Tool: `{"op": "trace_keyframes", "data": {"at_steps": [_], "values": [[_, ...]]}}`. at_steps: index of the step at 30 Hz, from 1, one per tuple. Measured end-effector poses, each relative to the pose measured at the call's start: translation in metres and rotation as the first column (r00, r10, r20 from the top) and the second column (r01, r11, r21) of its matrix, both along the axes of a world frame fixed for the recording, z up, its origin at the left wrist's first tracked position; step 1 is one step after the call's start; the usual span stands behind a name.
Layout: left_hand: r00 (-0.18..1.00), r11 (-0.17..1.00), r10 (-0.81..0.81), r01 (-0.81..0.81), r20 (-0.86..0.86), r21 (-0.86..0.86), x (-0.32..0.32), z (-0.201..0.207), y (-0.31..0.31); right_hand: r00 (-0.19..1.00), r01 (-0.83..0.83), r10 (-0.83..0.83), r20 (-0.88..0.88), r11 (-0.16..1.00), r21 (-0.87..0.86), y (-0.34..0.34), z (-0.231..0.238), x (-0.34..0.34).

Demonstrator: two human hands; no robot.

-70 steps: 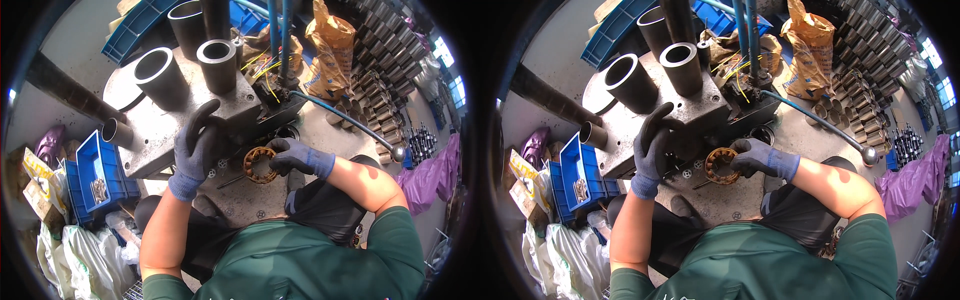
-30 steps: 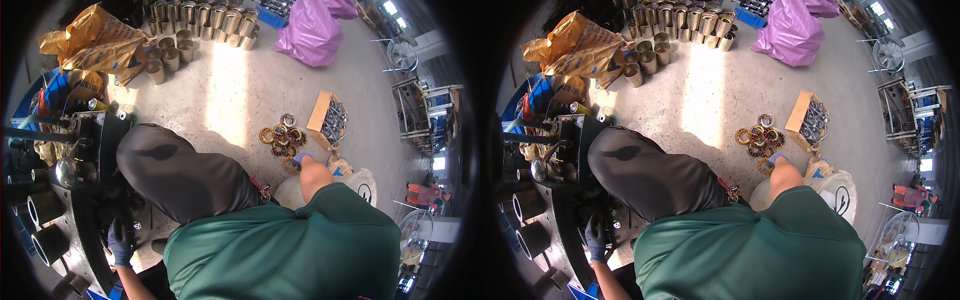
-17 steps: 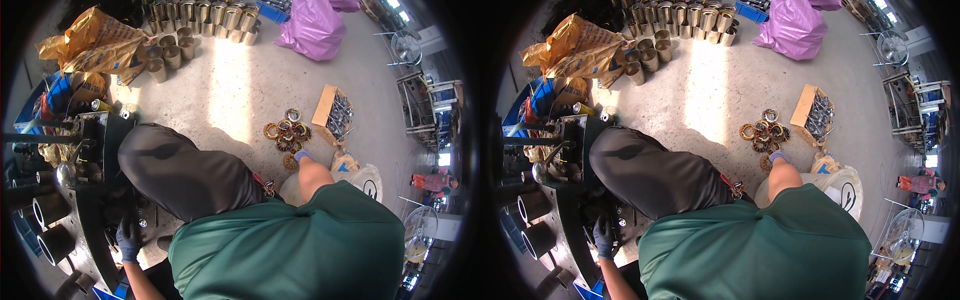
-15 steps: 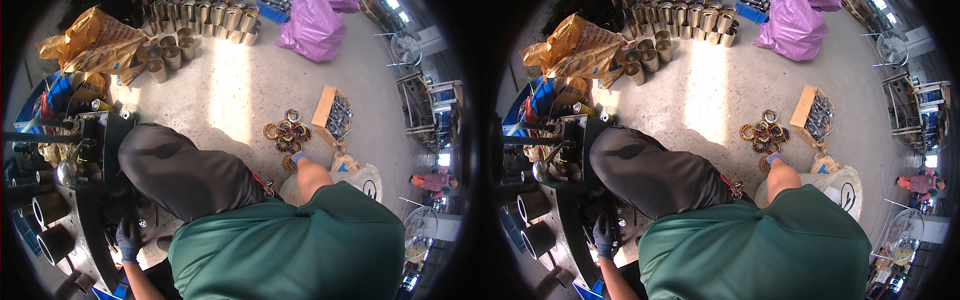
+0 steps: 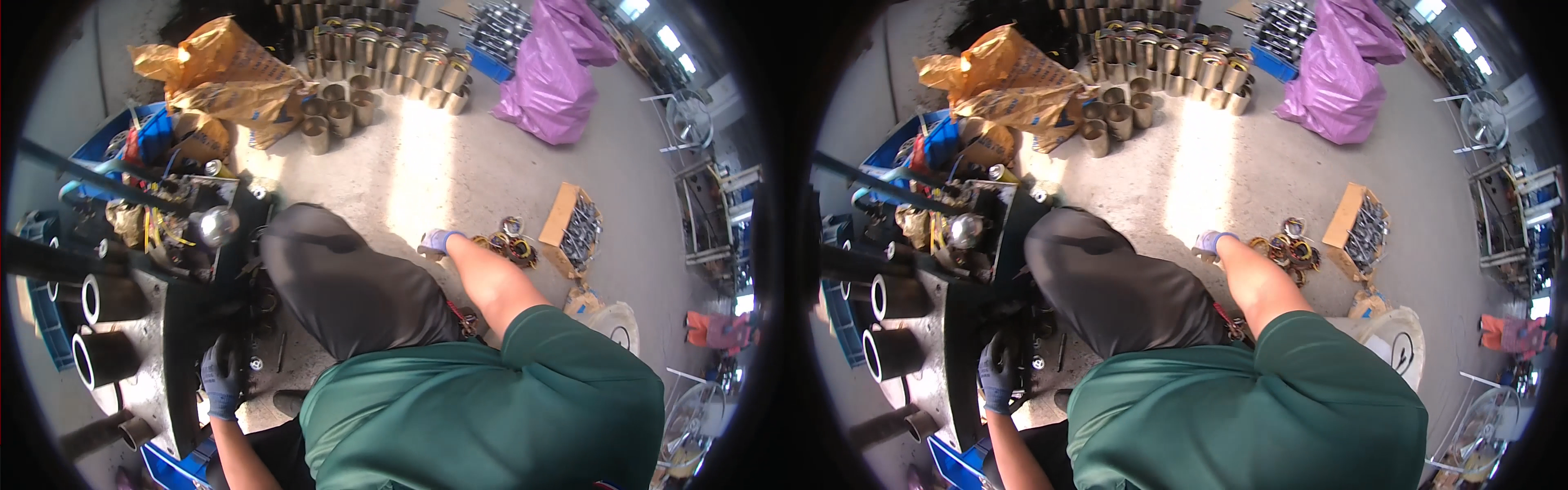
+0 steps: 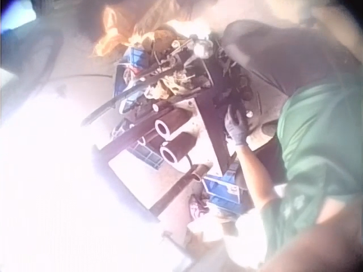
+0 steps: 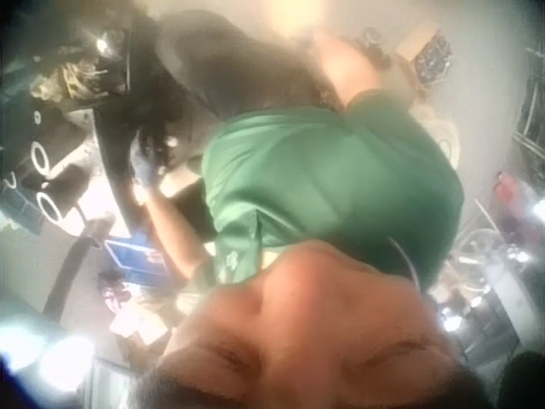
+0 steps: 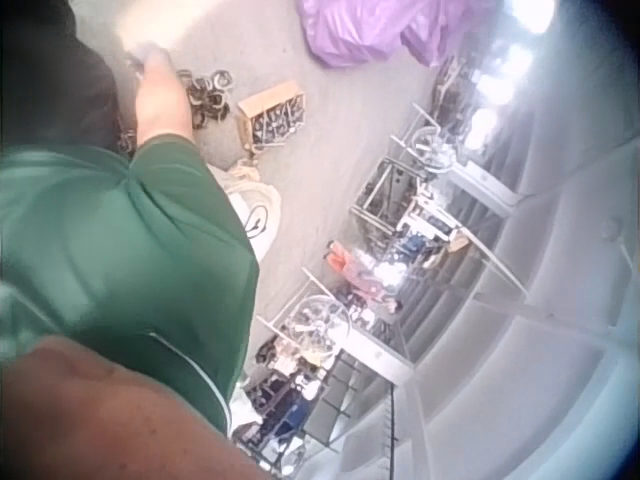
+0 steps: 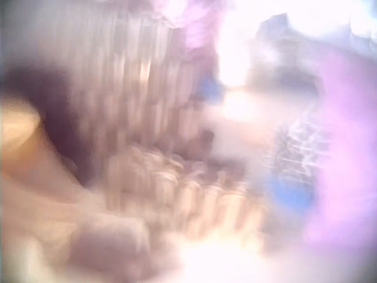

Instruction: The person places a metal cylinder into a press machine, inserts a coil, operates the machine with a lever, and then removes the assembled unit, repeating this for several cylinders.

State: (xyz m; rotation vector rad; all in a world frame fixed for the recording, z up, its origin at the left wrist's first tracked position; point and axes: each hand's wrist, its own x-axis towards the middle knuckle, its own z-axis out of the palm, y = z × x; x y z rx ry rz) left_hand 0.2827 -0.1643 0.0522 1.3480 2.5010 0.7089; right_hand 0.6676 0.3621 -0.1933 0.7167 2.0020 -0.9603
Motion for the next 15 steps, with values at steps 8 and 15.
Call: {"op": "trace_keyframes", "data": {"at_steps": [8,15], "values": [[0.872,0.875,0.410,-0.293,-0.267,0.384,-0.007,0.111,-0.064,0.809,-0.205,0.473,-0.348,0.782,0.588,0.010,0.237,-0.340],[0.468,0.430,0.865,-0.508,-0.180,0.747,0.087,0.171,-0.217,0.005,-0.660,0.872,-0.489,0.371,0.653,-0.175,0.285,-0.409]]}}
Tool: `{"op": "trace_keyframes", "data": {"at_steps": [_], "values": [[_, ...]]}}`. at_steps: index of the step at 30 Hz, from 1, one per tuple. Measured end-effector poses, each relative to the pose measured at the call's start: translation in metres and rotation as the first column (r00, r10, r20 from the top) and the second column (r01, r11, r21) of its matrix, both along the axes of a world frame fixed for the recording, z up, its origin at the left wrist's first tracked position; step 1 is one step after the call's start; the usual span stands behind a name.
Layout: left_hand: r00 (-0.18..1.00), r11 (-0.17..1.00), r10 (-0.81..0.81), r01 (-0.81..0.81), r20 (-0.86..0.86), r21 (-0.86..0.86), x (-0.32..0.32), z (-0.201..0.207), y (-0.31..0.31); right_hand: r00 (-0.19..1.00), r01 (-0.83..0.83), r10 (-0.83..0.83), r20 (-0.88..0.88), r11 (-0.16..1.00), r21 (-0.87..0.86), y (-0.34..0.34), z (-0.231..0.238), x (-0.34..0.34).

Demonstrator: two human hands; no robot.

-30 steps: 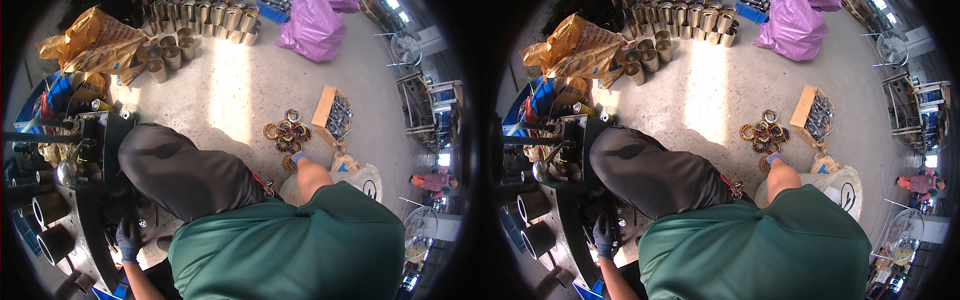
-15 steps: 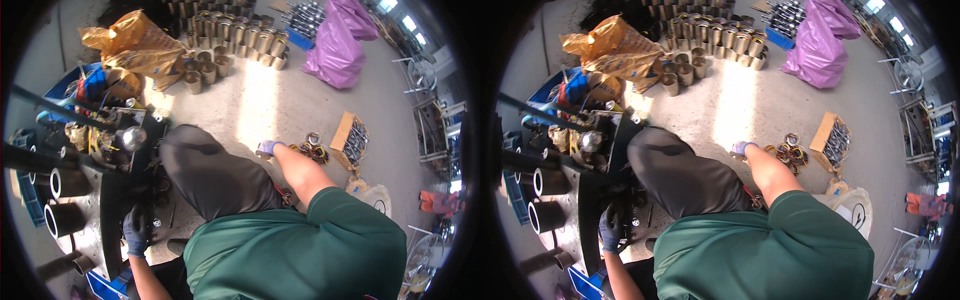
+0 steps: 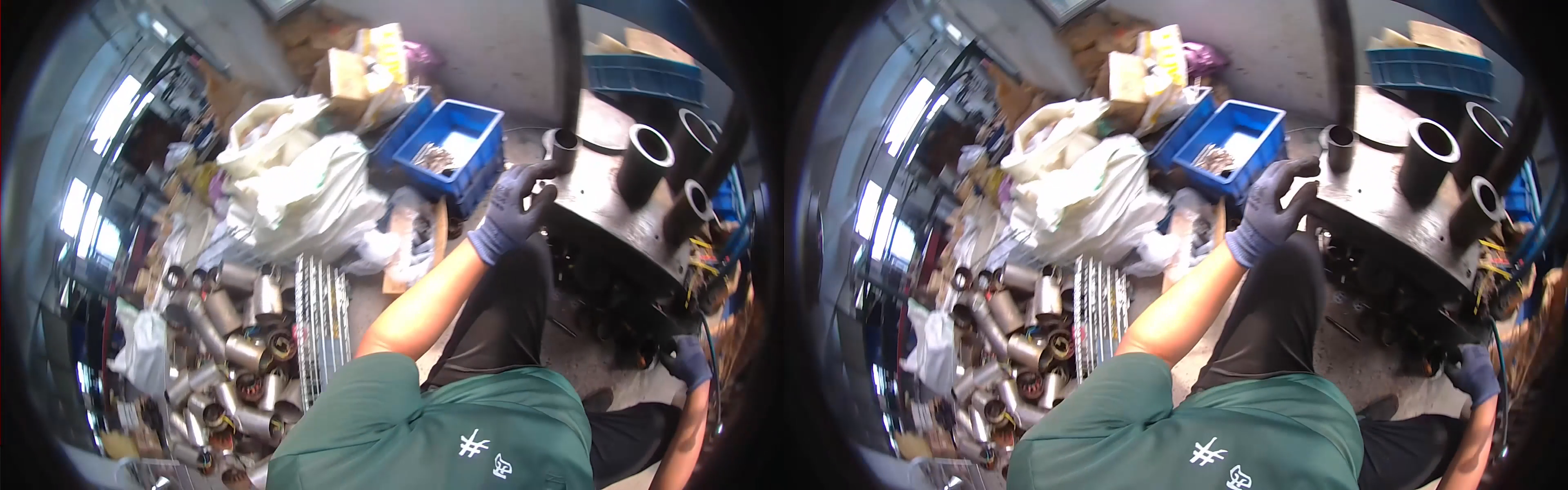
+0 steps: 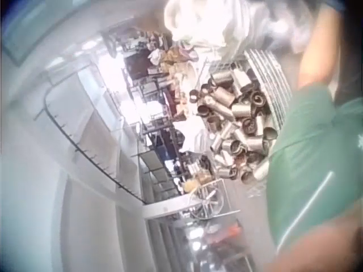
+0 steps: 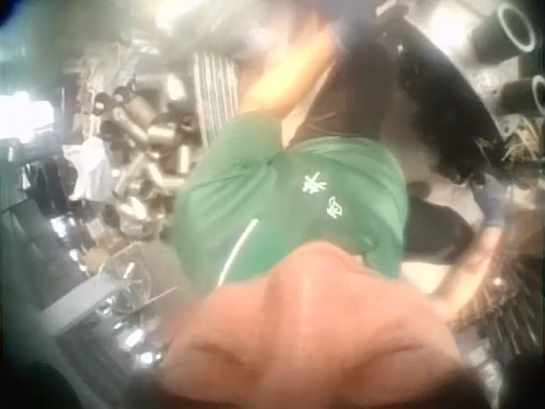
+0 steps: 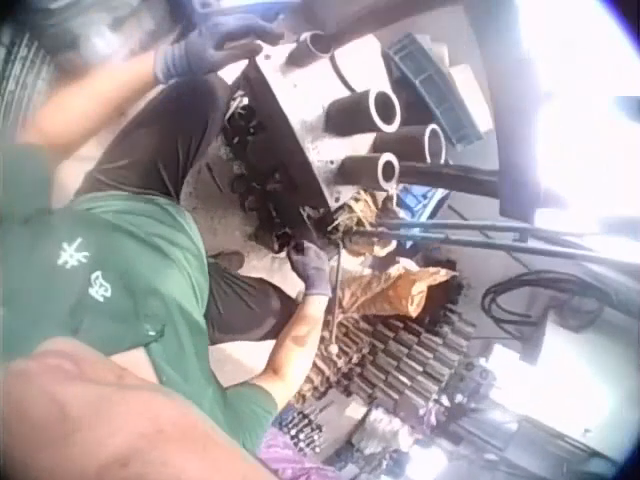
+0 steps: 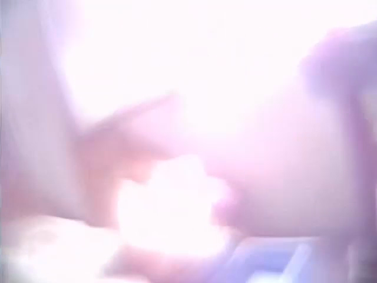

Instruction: The person places a metal cylinder into a press machine, inserts a coil, operates the machine with a lever, and then removes the assembled unit, repeating this for several cylinders.

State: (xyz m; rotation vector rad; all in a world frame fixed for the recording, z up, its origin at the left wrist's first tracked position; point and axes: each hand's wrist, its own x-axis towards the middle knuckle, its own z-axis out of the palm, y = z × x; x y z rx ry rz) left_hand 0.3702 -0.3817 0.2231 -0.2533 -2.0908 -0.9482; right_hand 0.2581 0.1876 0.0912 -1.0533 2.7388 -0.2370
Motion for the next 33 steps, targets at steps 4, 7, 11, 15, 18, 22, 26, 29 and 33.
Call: {"op": "trace_keyframes", "data": {"at_steps": [4,7,11,15,18,22,26,29,33], "values": [[0.967,0.956,0.244,-0.253,0.073,0.150,0.085,-0.033,-0.069,0.938,-0.348,0.341,-0.071,0.916,-0.200,-0.071,-0.049,-0.010],[0.870,0.867,0.448,-0.479,0.208,0.137,0.167,-0.041,-0.097,0.870,-0.465,0.475,0.134,0.880,-0.102,-0.100,-0.046,-0.022],[0.747,0.785,0.585,-0.619,0.316,0.013,0.259,-0.047,-0.149,0.895,-0.377,0.365,0.256,0.926,-0.004,-0.104,-0.067,-0.063],[0.496,0.562,0.795,-0.819,0.350,-0.116,0.382,-0.037,-0.208,0.951,-0.220,0.213,0.224,0.975,0.005,-0.100,-0.099,-0.113],[0.155,0.296,0.911,-0.890,0.383,-0.345,0.482,-0.026,-0.222,0.952,-0.199,0.195,0.237,0.980,-0.007,-0.104,-0.113,-0.131],[-0.385,-0.073,0.826,-0.798,0.412,-0.599,0.635,-0.045,-0.232,0.932,-0.180,0.179,0.316,0.983,-0.028,-0.104,-0.131,-0.136],[-0.703,-0.081,0.510,-0.613,0.495,-0.786,0.629,-0.023,-0.201,0.953,-0.139,0.130,0.273,0.990,0.012,-0.079,-0.120,-0.140],[-0.716,0.064,0.485,-0.544,0.503,-0.836,0.622,-0.019,-0.194,0.950,-0.113,0.106,0.293,0.994,0.007,-0.063,-0.124,-0.146],[-0.756,0.175,0.482,-0.412,0.443,-0.894,0.632,-0.018,-0.202,0.948,-0.113,0.116,0.297,0.993,-0.027,-0.051,-0.125,-0.147]]}}
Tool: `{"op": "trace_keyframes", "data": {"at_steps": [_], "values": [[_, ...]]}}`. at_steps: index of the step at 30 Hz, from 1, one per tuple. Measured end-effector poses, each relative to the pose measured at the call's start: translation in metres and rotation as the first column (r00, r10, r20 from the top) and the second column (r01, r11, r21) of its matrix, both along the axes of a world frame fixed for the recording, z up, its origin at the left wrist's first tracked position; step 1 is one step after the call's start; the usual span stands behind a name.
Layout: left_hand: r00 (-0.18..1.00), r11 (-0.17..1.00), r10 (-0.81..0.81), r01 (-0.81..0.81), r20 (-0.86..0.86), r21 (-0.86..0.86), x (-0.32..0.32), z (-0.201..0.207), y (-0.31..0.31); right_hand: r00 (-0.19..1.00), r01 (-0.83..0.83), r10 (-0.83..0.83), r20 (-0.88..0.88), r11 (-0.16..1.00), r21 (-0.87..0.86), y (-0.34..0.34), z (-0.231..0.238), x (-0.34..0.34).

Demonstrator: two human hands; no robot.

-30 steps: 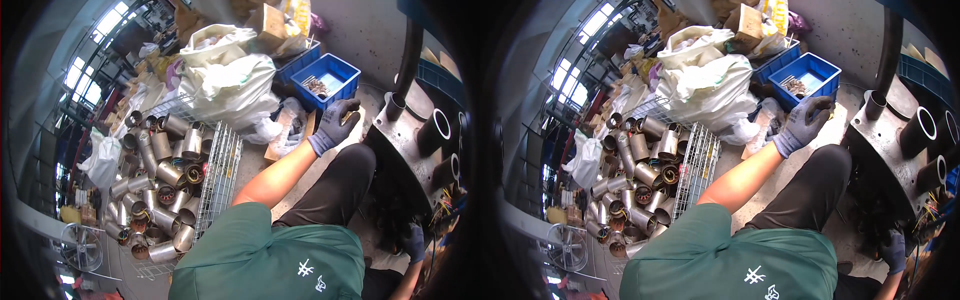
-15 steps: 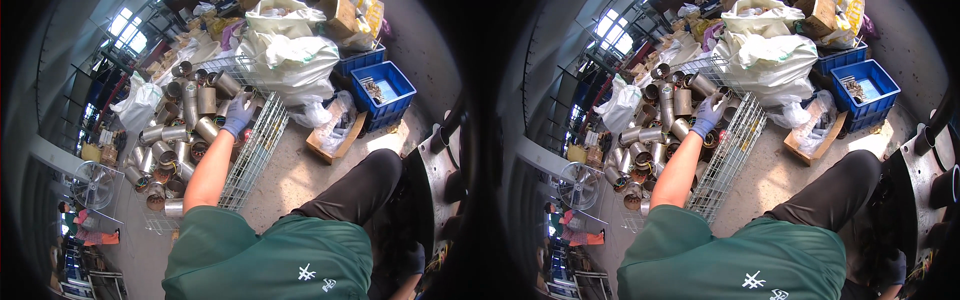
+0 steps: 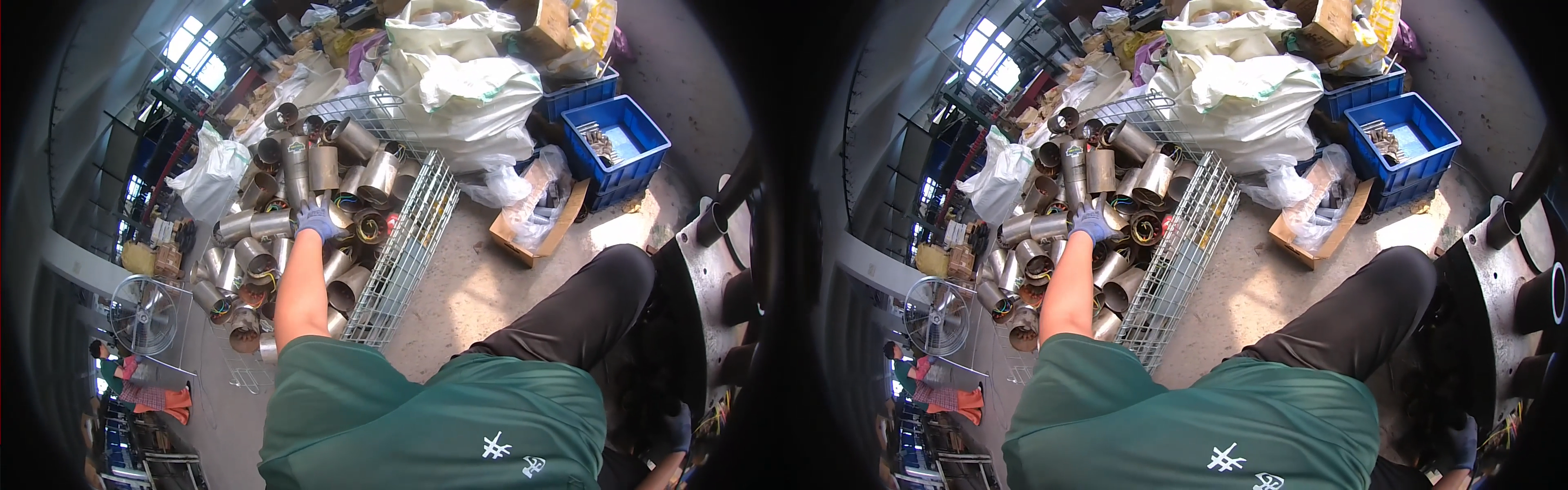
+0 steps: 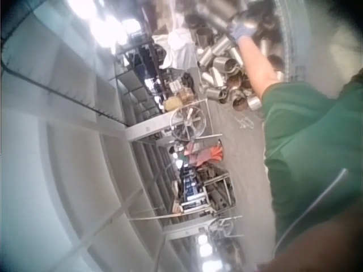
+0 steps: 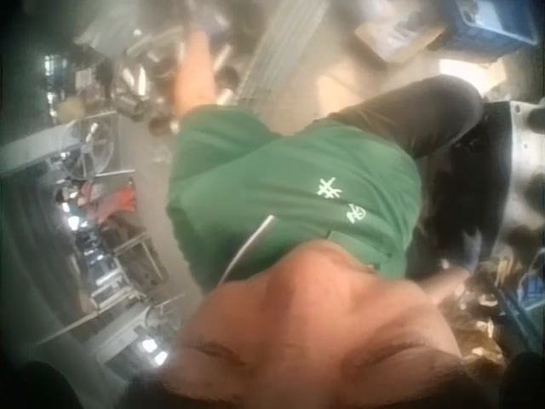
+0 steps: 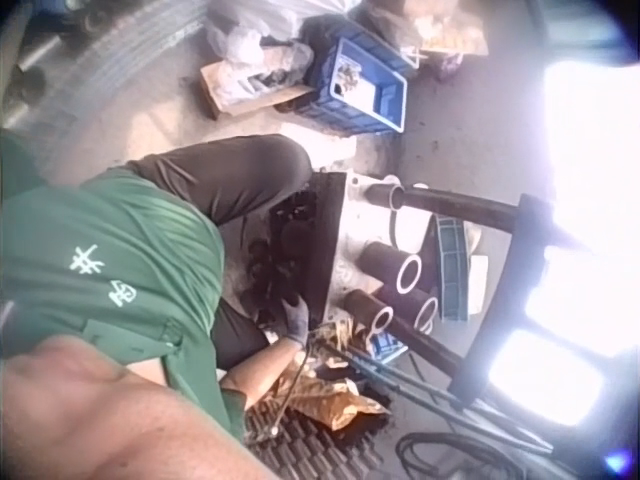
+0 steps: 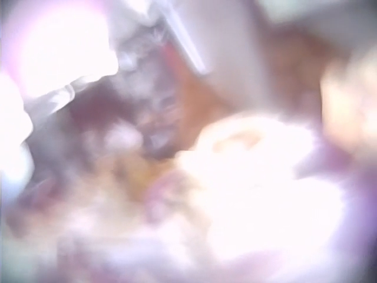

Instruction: The person places a metal cylinder into a press machine, inserts a coil, operates the machine with a lever, and then removes the assembled unit, repeating this for several cylinders.

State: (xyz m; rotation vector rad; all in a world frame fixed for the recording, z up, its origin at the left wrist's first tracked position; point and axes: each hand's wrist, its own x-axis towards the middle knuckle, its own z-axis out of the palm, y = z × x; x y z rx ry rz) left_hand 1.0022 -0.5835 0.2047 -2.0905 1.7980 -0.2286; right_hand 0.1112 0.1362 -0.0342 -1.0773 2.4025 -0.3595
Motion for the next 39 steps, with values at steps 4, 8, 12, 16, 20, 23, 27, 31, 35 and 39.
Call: {"op": "trace_keyframes", "data": {"at_steps": [4,8,12,16,20,23,27,31,35,39], "values": [[1.000,1.000,0.006,-0.006,-0.010,0.023,0.001,0.002,0.004,1.000,0.003,-0.003,0.022,1.000,-0.018,-0.022,0.039,0.031],[0.998,0.999,0.006,-0.008,-0.055,-0.039,-0.013,0.004,0.014,1.000,0.028,-0.028,0.006,0.999,0.017,-0.025,0.054,0.043],[0.997,0.993,0.022,-0.030,-0.070,-0.115,-0.020,0.010,0.023,1.000,-0.022,0.022,0.017,1.000,-0.018,-0.022,0.064,0.049],[0.986,0.974,-0.029,-0.009,-0.163,-0.226,-0.027,0.032,0.012,0.999,-0.038,0.037,-0.016,0.998,-0.047,-0.012,0.062,0.055],[0.820,0.916,-0.278,0.070,-0.499,-0.395,-0.017,0.039,-0.019,0.984,-0.128,0.104,-0.145,0.978,-0.168,-0.005,0.060,0.067],[0.420,0.854,-0.500,0.090,-0.757,-0.513,-0.023,0.034,-0.047,0.969,-0.185,0.140,-0.203,0.956,-0.227,-0.021,0.073,0.081],[-0.099,0.968,-0.217,0.104,-0.971,-0.227,-0.160,0.061,-0.033,0.951,-0.247,0.186,-0.249,0.938,-0.242,-0.048,0.133,0.125],[-0.395,0.831,-0.071,0.484,-0.916,-0.273,-0.301,0.091,0.004,0.972,-0.223,0.190,-0.137,0.932,-0.285,-0.101,0.228,0.174],[-0.498,0.555,0.087,0.743,-0.863,-0.373,-0.458,0.095,0.068,0.973,-0.220,0.166,-0.161,0.884,-0.414,-0.131,0.265,0.190],[-0.445,0.242,0.439,0.895,-0.780,-0.374,-0.598,0.078,0.163,0.992,0.127,-0.086,0.094,0.718,-0.684,-0.130,0.252,0.194]]}}
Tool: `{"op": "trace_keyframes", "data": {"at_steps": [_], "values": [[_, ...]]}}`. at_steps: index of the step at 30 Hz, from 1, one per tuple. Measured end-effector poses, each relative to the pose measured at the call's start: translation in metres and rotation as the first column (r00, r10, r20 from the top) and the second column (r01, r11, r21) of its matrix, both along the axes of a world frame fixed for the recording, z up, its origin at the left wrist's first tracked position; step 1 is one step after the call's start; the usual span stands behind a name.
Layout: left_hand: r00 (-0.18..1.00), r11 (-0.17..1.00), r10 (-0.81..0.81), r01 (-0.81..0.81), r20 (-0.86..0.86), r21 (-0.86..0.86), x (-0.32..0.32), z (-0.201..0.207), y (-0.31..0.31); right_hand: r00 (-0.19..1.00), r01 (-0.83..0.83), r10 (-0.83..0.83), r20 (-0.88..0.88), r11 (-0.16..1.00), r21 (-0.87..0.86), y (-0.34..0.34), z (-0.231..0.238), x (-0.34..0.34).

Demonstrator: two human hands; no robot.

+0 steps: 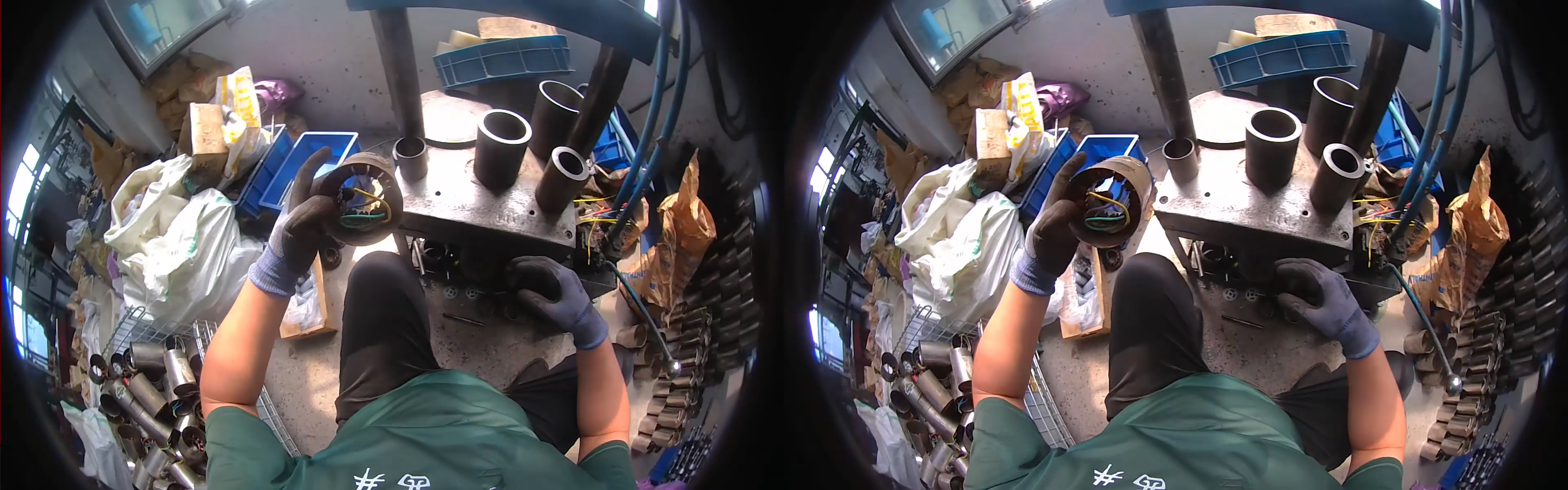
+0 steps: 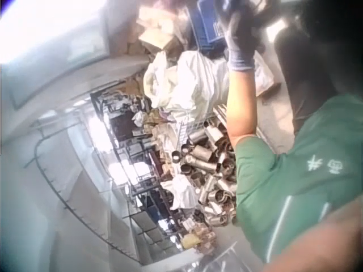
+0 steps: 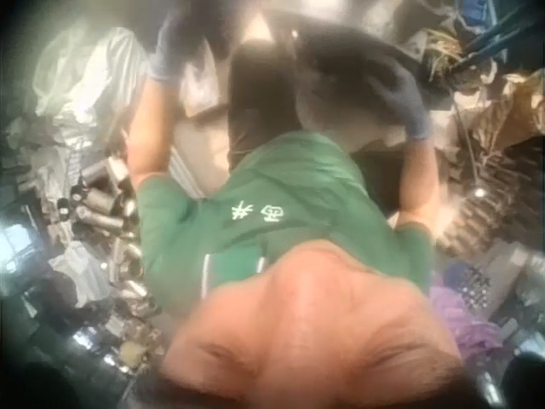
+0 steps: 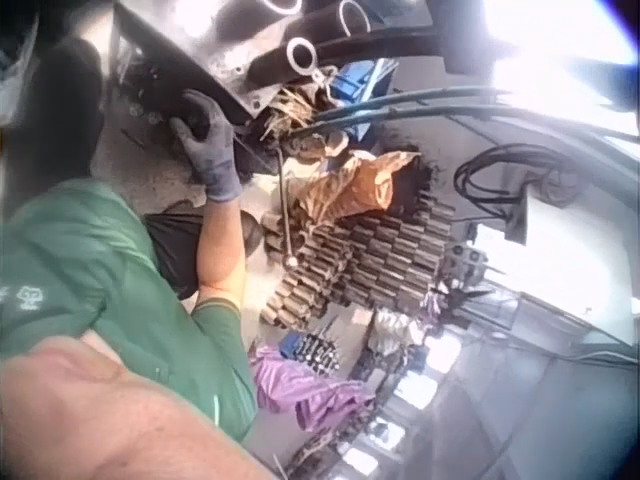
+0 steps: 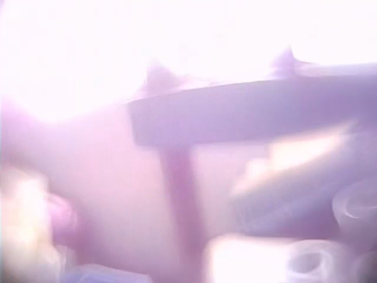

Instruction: The person places a metal cylinder into a press machine, inserts a coil, operates the machine with a lever, and then removes the assembled unit, repeating this for several cylinders.

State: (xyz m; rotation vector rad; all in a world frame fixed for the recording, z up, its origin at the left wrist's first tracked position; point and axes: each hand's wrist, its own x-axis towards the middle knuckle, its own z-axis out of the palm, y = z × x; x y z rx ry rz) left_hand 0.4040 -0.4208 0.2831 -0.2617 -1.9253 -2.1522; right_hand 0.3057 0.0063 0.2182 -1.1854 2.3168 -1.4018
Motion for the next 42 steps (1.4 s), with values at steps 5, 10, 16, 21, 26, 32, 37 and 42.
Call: {"op": "trace_keyframes", "data": {"at_steps": [5,10,16,21,26,32,37,42], "values": [[0.901,0.900,-0.426,0.414,0.079,0.132,-0.106,-0.050,0.144,0.915,0.276,-0.156,0.372,0.915,-0.294,0.031,-0.054,-0.004],[0.726,0.655,-0.685,0.571,0.069,0.496,-0.117,-0.092,0.234,0.904,0.422,-0.357,0.236,0.836,-0.351,0.059,-0.067,-0.012],[0.748,0.749,-0.662,0.660,0.053,0.049,-0.099,-0.094,0.249,0.928,0.374,-0.357,0.110,0.883,-0.285,0.072,-0.078,-0.005],[0.519,0.443,-0.812,0.253,0.266,0.860,-0.097,-0.112,0.247,0.947,0.311,-0.322,0.027,0.887,-0.342,0.056,-0.066,-0.010],[0.459,0.057,-0.887,0.217,-0.050,0.974,-0.108,-0.117,0.243,0.897,0.316,-0.368,-0.246,0.921,-0.227,0.044,-0.053,-0.022],[0.580,0.281,-0.813,0.310,0.053,0.908,-0.121,-0.112,0.236,0.777,0.358,-0.393,-0.491,0.918,-0.170,0.027,-0.037,-0.038],[0.557,0.170,-0.829,0.332,-0.048,0.928,-0.133,-0.111,0.220,0.756,0.421,-0.554,-0.349,0.820,-0.389,-0.009,0.007,-0.048],[0.953,0.922,-0.291,0.257,0.080,0.290,-0.174,-0.159,0.248,0.813,0.497,-0.583,0.017,0.677,-0.543,-0.047,0.055,-0.098]]}}
